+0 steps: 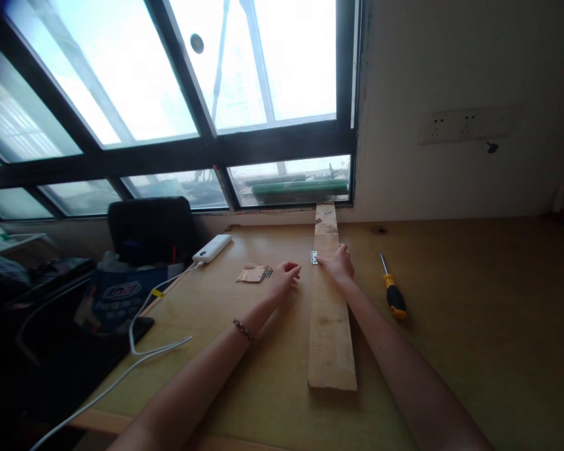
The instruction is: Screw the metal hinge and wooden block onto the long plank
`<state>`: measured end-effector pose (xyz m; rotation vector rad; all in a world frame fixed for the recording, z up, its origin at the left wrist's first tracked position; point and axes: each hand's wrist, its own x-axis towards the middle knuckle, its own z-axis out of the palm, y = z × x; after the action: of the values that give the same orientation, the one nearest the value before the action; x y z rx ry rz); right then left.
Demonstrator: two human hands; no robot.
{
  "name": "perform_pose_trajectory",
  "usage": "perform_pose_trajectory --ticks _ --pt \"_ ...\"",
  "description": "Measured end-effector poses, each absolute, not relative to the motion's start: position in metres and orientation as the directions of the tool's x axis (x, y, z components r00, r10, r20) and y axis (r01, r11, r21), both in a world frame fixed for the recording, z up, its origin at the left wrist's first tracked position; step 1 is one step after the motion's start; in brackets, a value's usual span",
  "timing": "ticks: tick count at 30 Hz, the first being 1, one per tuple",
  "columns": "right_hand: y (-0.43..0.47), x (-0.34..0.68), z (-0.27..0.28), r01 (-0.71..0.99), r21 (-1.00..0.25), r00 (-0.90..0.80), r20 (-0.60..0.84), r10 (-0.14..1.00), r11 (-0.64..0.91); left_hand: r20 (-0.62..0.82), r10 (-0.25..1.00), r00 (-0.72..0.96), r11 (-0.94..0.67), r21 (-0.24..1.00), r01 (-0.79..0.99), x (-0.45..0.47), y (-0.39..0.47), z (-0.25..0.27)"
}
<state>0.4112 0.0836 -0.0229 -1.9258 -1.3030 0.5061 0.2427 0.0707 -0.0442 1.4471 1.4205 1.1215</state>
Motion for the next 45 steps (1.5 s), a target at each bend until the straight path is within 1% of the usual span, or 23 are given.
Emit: perform_pose_trajectory --ticks 1,2,3,5,9,13,15,18,20,22,25,29,30,32,35,36,38,40,41,42,44,45 --pt "0.083 0.411 -0.023 0.618 -0.759 0.405 0.084 0.911 -0.204 -0.041 0.999 -0.008 0.042 0.994 0.101 0.252 0.076 -0.047" --pt "0.083 0.411 -0.022 0.620 -0.758 0.404 0.087 0.911 -0.202 -0.100 0.995 0.012 0.101 0.994 -0.044 0.262 0.081 -0.050" --pt "0.083 0.411 -0.022 0.621 -0.758 0.402 0.090 0.911 -0.199 -0.127 0.991 0.032 0.130 0.981 -0.145 0.269 0.085 -0.052" --pt "0.083 0.412 -0.023 0.623 -0.758 0.398 0.092 0.913 -0.195 -0.104 0.993 0.060 0.116 0.952 -0.282 0.281 0.091 -0.058" --pt "0.084 0.412 -0.024 0.626 -0.755 0.400 0.097 0.911 -0.195 -0.044 0.996 0.083 0.074 0.913 -0.402 0.286 0.093 -0.064" --pt "0.084 0.411 -0.024 0.625 -0.756 0.406 0.099 0.908 -0.197 -0.015 0.999 0.036 0.028 0.909 -0.416 0.280 0.092 -0.064" --pt "0.084 0.411 -0.024 0.623 -0.756 0.405 0.092 0.909 -0.201 0.043 0.999 0.003 -0.039 0.933 -0.358 0.278 0.091 -0.063" --pt "0.085 0.411 -0.024 0.627 -0.752 0.407 0.092 0.909 -0.204 0.158 0.987 -0.023 -0.159 0.972 -0.173 0.276 0.089 -0.059" --pt "0.084 0.411 -0.024 0.632 -0.747 0.407 0.095 0.909 -0.205 0.231 0.971 -0.065 -0.234 0.972 -0.033 0.276 0.088 -0.058" --pt "0.084 0.411 -0.023 0.640 -0.740 0.406 0.097 0.909 -0.206 0.293 0.951 -0.101 -0.289 0.956 0.051 0.277 0.086 -0.057" --pt "0.080 0.408 -0.020 0.659 -0.721 0.404 0.098 0.910 -0.215 0.313 0.943 -0.109 -0.312 0.950 0.028 0.277 0.086 -0.057" --pt "0.073 0.404 -0.017 0.700 -0.681 0.408 0.131 0.904 -0.217 0.258 0.948 -0.184 -0.279 0.955 -0.099 0.270 0.086 -0.056" --pt "0.071 0.404 -0.016 0.713 -0.671 0.408 0.159 0.899 -0.204 0.252 0.944 -0.212 -0.280 0.953 -0.115 0.264 0.086 -0.055" --pt "0.065 0.406 -0.015 0.745 -0.652 0.400 0.262 0.878 -0.145 0.257 0.931 -0.258 -0.292 0.951 -0.104 0.246 0.084 -0.053" --pt "0.048 0.417 -0.015 0.800 -0.600 0.350 0.477 0.806 0.007 0.281 0.906 -0.316 -0.294 0.956 0.007 0.205 0.078 -0.048" --pt "0.040 0.424 -0.016 0.814 -0.577 0.326 0.538 0.777 0.058 0.288 0.898 -0.333 -0.280 0.957 0.072 0.189 0.076 -0.047" --pt "0.020 0.440 -0.021 0.841 -0.528 0.293 0.630 0.719 0.120 0.320 0.872 -0.370 -0.221 0.933 0.284 0.158 0.070 -0.045" --pt "-0.001 0.460 -0.029 0.875 -0.465 0.264 0.690 0.673 0.133 0.368 0.828 -0.423 -0.088 0.830 0.551 0.132 0.065 -0.043" --pt "-0.010 0.471 -0.033 0.891 -0.439 0.262 0.707 0.657 0.117 0.384 0.797 -0.466 0.012 0.762 0.648 0.122 0.063 -0.042" --pt "-0.018 0.481 -0.039 0.902 -0.423 0.274 0.709 0.650 0.081 0.387 0.777 -0.497 0.099 0.704 0.703 0.114 0.062 -0.042" --pt "-0.027 0.499 -0.049 0.900 -0.434 0.357 0.673 0.648 -0.045 0.381 0.765 -0.519 0.205 0.620 0.757 0.106 0.061 -0.042" --pt "-0.029 0.506 -0.053 0.891 -0.441 0.401 0.648 0.648 -0.111 0.376 0.771 -0.514 0.227 0.592 0.774 0.104 0.061 -0.043"
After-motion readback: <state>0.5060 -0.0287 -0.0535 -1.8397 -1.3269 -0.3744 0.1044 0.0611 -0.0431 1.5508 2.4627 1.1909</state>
